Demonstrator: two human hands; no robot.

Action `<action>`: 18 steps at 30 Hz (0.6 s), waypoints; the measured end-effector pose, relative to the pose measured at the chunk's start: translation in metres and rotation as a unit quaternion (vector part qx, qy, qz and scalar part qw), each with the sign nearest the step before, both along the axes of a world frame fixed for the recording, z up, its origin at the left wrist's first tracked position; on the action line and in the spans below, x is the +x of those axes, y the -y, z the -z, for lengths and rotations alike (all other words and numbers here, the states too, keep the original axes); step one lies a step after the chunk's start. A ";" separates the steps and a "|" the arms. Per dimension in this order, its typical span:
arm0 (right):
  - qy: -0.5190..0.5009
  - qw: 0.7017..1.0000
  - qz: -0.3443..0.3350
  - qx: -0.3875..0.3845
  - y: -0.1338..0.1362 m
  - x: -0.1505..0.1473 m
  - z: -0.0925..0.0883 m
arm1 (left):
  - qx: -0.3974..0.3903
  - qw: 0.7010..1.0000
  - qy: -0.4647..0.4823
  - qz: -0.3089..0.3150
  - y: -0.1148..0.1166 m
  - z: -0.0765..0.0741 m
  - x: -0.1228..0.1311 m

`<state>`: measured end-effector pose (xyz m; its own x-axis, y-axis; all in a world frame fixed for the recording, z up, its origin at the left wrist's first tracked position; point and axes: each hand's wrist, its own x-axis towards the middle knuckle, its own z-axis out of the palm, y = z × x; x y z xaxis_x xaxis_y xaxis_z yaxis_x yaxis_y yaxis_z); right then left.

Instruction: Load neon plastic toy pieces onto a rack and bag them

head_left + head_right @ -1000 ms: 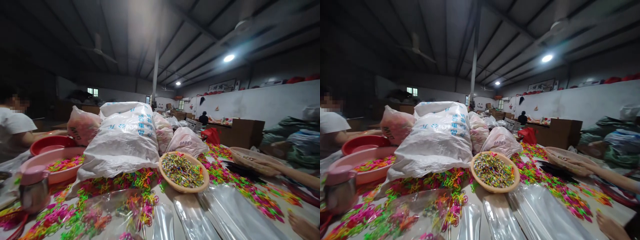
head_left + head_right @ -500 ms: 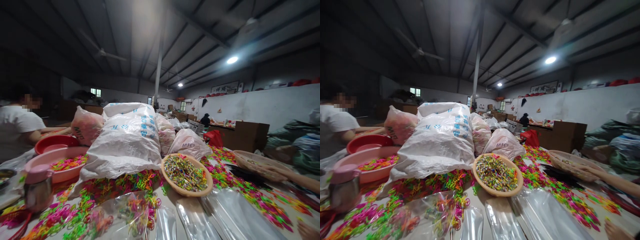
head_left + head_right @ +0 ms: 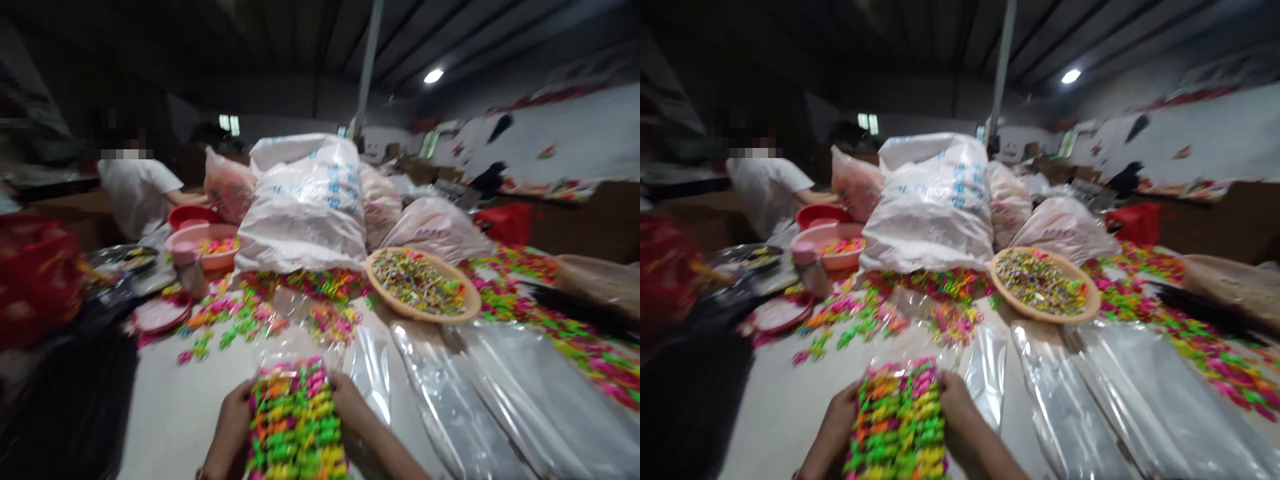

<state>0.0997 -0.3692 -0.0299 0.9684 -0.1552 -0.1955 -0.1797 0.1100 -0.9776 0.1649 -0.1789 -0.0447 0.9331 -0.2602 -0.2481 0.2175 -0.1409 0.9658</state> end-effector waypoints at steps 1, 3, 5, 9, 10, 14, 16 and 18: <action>-0.017 0.999 -0.005 0.028 0.000 -0.006 0.005 | -0.016 1.000 -0.012 0.012 -0.005 0.000 -0.003; -0.043 0.999 -0.013 0.029 0.007 -0.016 0.011 | -0.003 1.000 -0.020 0.017 -0.016 0.003 -0.010; -0.061 0.998 -0.019 -0.019 0.018 -0.024 0.015 | 0.046 0.998 -0.007 0.030 -0.027 0.006 -0.017; -0.051 0.976 -0.012 -0.213 0.034 -0.033 0.014 | 0.138 0.986 0.054 0.071 -0.040 0.003 -0.036; -0.033 0.967 0.002 -0.253 0.035 -0.033 0.013 | 0.161 0.981 0.081 0.077 -0.041 0.001 -0.040; 0.016 0.936 0.081 -0.342 0.030 -0.028 0.010 | 0.217 0.958 0.186 0.018 -0.035 -0.005 -0.044; 0.023 0.913 0.093 -0.397 0.027 -0.025 0.008 | 0.225 0.953 0.201 -0.033 -0.032 -0.005 -0.041; 0.060 0.882 0.076 -0.461 0.024 -0.024 0.006 | 0.235 0.946 0.216 -0.049 -0.029 -0.005 -0.038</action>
<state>0.0756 -0.3934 -0.0356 0.9280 -0.3244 0.1833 -0.1207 -0.7272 -0.6758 0.1272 -0.1501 -0.0397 0.9878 -0.1228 0.0957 -0.1495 -0.5760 0.8036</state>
